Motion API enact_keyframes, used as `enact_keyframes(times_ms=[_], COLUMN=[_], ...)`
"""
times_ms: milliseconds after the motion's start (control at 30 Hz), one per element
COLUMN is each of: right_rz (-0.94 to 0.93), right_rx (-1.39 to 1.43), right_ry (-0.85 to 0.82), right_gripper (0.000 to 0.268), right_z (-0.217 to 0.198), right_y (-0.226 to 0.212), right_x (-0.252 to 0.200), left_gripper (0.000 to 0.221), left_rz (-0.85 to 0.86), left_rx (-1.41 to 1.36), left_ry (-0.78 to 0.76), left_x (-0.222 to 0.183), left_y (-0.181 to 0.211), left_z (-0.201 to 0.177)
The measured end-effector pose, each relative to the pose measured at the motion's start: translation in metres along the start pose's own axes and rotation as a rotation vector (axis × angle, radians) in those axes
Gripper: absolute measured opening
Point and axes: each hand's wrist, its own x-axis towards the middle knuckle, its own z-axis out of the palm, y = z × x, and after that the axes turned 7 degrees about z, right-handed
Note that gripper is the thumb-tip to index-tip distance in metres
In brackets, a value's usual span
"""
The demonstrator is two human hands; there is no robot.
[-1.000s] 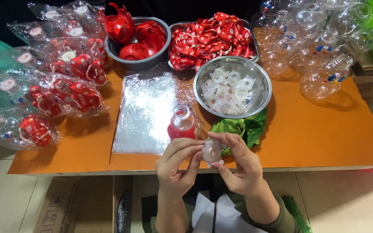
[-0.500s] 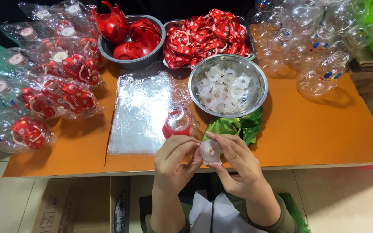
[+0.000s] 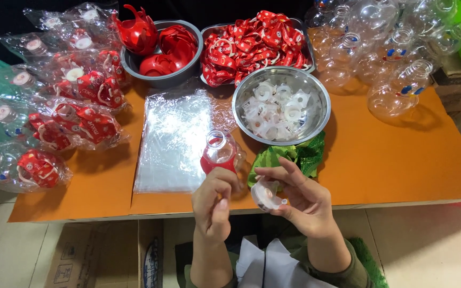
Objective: Assembling plastic tumblers by threading lanyards through caps and attaching them to bottles.
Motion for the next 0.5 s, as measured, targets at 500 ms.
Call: enact_keyframes(times_ms=[500], right_rz=[-0.103], right_rx=[-0.364], right_ry=[-0.020], right_gripper=[0.077], right_z=[-0.007], right_y=[-0.017], right_x=[0.003], left_gripper=[0.022], left_rz=[0.035], left_rx=[0.231], left_ry=[-0.293], left_x=[0.012], left_y=[0.007], left_z=[-0.002])
